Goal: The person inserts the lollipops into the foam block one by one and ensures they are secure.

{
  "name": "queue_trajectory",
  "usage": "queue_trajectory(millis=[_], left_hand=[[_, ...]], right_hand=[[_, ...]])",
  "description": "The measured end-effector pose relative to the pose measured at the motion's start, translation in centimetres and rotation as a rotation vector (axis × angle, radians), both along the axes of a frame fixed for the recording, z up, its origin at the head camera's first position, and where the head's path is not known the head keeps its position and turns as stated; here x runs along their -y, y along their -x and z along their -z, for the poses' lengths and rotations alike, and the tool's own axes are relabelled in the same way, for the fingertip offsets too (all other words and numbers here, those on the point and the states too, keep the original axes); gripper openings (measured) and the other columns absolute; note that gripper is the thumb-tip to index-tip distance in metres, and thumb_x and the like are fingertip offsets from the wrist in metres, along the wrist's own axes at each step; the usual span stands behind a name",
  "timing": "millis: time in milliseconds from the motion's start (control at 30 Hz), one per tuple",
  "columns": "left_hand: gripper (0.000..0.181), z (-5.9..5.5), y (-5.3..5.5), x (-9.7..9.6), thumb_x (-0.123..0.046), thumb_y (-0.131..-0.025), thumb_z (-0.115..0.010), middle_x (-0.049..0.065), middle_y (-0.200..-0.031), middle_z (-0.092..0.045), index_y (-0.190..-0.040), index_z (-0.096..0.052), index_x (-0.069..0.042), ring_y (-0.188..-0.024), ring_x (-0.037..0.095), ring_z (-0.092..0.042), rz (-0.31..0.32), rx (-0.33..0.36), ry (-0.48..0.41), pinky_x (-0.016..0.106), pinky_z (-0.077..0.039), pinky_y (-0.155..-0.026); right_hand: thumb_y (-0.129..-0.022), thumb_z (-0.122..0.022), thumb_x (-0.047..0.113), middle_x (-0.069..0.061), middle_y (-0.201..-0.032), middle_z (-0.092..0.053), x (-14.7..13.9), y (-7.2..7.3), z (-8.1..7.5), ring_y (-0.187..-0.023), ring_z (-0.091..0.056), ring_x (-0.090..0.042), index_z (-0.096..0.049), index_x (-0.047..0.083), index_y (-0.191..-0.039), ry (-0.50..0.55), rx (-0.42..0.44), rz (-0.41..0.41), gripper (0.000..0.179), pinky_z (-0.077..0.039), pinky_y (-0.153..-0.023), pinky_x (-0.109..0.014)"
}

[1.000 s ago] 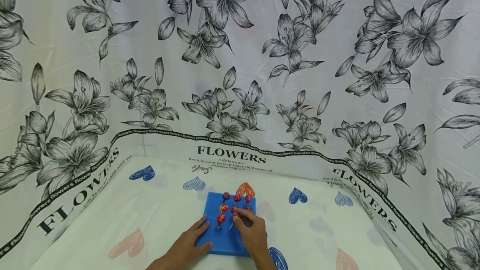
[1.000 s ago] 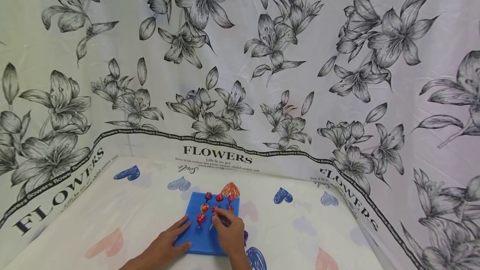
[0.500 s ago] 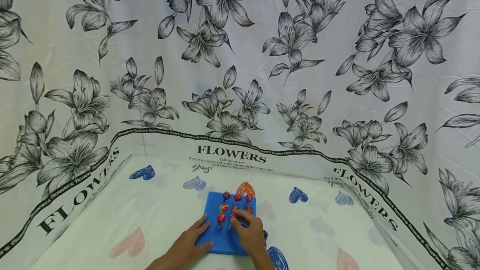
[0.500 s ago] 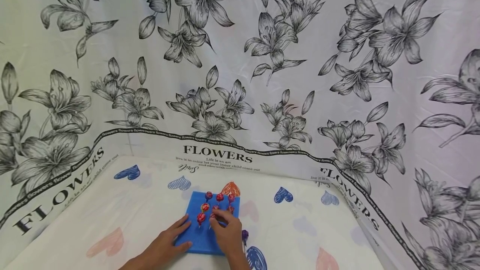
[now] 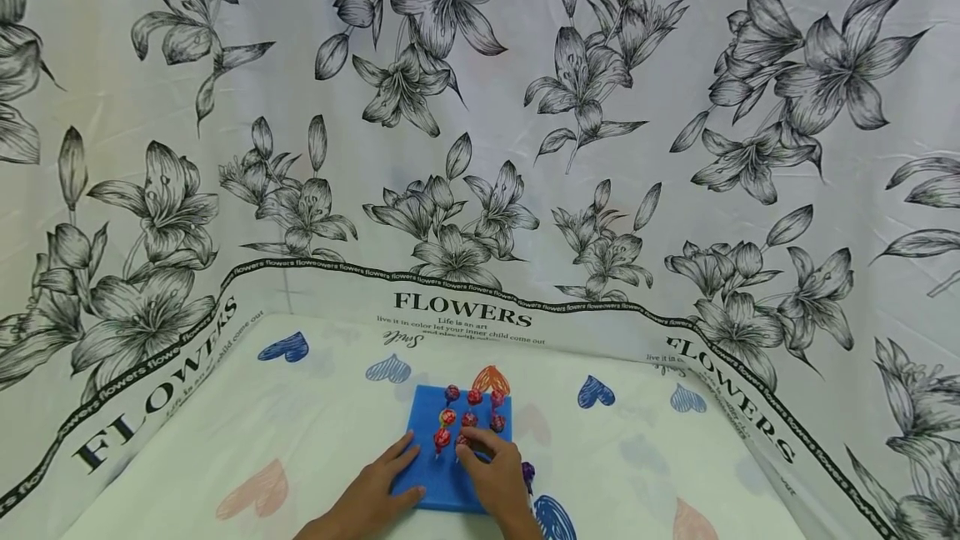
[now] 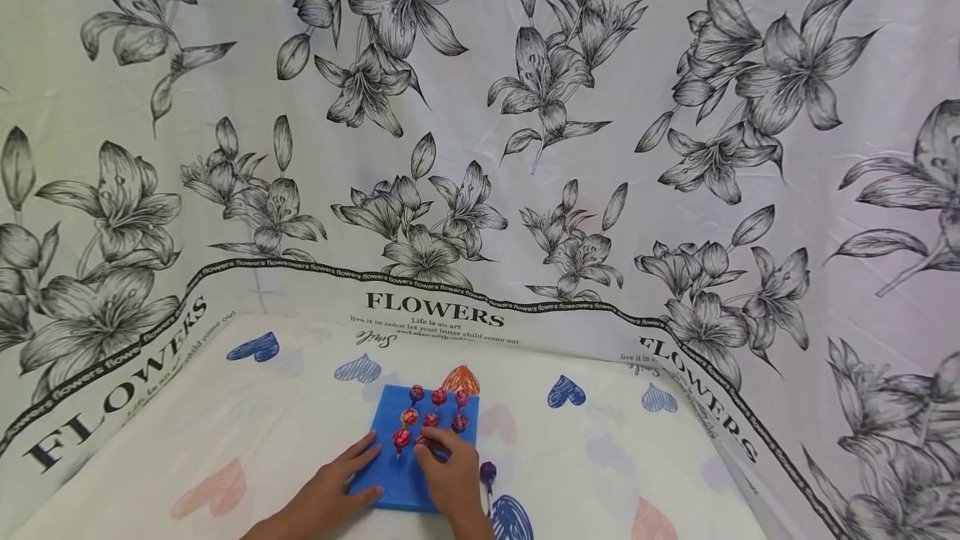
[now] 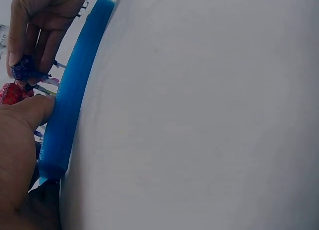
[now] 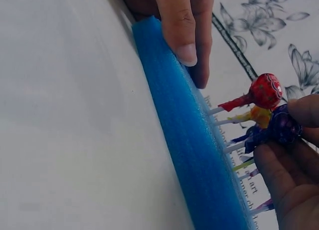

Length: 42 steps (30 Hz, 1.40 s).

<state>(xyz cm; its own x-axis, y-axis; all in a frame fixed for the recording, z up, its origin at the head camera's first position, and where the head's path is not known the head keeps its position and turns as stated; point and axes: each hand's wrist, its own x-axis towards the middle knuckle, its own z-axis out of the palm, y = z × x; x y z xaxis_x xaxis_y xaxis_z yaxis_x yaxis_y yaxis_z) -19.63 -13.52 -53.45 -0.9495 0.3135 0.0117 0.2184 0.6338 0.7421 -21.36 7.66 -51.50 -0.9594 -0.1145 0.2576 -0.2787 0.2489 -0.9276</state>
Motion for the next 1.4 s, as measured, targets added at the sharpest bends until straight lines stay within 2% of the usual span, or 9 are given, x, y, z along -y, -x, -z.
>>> queue_trajectory(millis=[233,467,667,900,1067,1133,1233,1400], left_hand=[[0.075,0.2,0.1,0.1,-0.050,-0.086,-0.068,0.019,-0.152,-0.032,-0.139,-0.049,0.000,-0.134,0.047,-0.031,-0.010,0.016,-0.002,0.063,-0.034,-0.098],[0.076,-0.1,0.1,-0.1,-0.050,-0.086,-0.068,0.019,-0.152,-0.032,-0.139,-0.049,0.000,-0.134,0.046,-0.031,-0.007,0.010,0.001,0.062,-0.035,-0.098],[0.074,-0.3,0.0,-0.1,-0.047,-0.086,-0.069,0.020,-0.152,-0.031,-0.139,-0.049,0.001,-0.134,0.047,-0.031,-0.015,0.006,0.007,0.063,-0.035,-0.097],[0.076,0.1,0.1,-0.2,-0.048,-0.085,-0.069,0.019,-0.152,-0.031,-0.140,-0.049,0.000,-0.134,0.047,-0.031,-0.022,0.013,0.019,0.063,-0.035,-0.098],[0.077,0.3,0.2,-0.2,-0.050,-0.085,-0.069,0.019,-0.152,-0.031,-0.140,-0.049,0.000,-0.134,0.046,-0.030,-0.024,0.015,0.020,0.063,-0.035,-0.097],[0.077,0.3,0.2,-0.2,-0.050,-0.085,-0.069,0.019,-0.152,-0.031,-0.140,-0.049,0.000,-0.134,0.046,-0.031,-0.022,0.009,0.019,0.063,-0.035,-0.098],[0.077,0.3,0.1,-0.2,-0.049,-0.085,-0.069,0.019,-0.152,-0.031,-0.140,-0.049,0.000,-0.134,0.046,-0.031,-0.019,0.003,0.014,0.063,-0.034,-0.098],[0.077,0.2,0.1,-0.2,-0.049,-0.085,-0.070,0.019,-0.152,-0.031,-0.140,-0.049,0.000,-0.134,0.046,-0.031,-0.025,0.007,0.017,0.062,-0.035,-0.098]], right_hand=[[-0.090,-0.071,0.015,-0.001,-0.103,-0.070,0.0,0.2,-0.1,-0.094,-0.066,-0.015,-0.071,0.004,-0.113,-0.018,0.001,0.004,0.026,-0.054,-0.083,-0.032],[-0.089,-0.071,0.009,-0.009,-0.102,-0.070,-0.5,0.3,-1.4,-0.087,-0.068,-0.016,-0.072,0.000,-0.108,-0.013,-0.132,-0.022,0.021,-0.055,-0.076,-0.025],[-0.090,-0.069,0.007,-0.010,-0.099,-0.071,-1.5,0.1,-3.8,-0.086,-0.067,-0.014,-0.072,0.001,-0.103,-0.048,-0.217,-0.015,0.015,-0.055,-0.076,-0.027],[-0.091,-0.069,0.011,0.000,-0.100,-0.069,-3.2,-0.6,-7.1,-0.090,-0.066,-0.014,-0.072,0.011,-0.105,-0.002,-0.258,0.030,0.015,-0.054,-0.081,-0.028],[-0.089,-0.068,0.000,-0.004,-0.102,-0.068,-4.1,-2.3,-10.9,-0.091,-0.066,-0.017,-0.069,0.004,-0.107,0.019,-0.341,0.065,0.019,-0.055,-0.082,-0.035],[-0.088,-0.067,-0.004,-0.006,-0.103,-0.067,-4.7,-2.3,-11.4,-0.091,-0.066,-0.020,-0.068,0.001,-0.109,0.015,-0.378,0.083,0.021,-0.055,-0.082,-0.037],[-0.089,-0.067,-0.002,-0.005,-0.105,-0.067,-5.9,-1.5,-10.5,-0.093,-0.065,-0.019,-0.068,0.003,-0.111,0.011,-0.413,0.130,0.022,-0.054,-0.083,-0.034],[-0.090,-0.069,0.007,-0.004,-0.107,-0.068,-7.4,-0.7,-8.8,-0.096,-0.064,-0.016,-0.069,0.004,-0.113,0.022,-0.329,0.229,0.023,-0.052,-0.084,-0.027]])
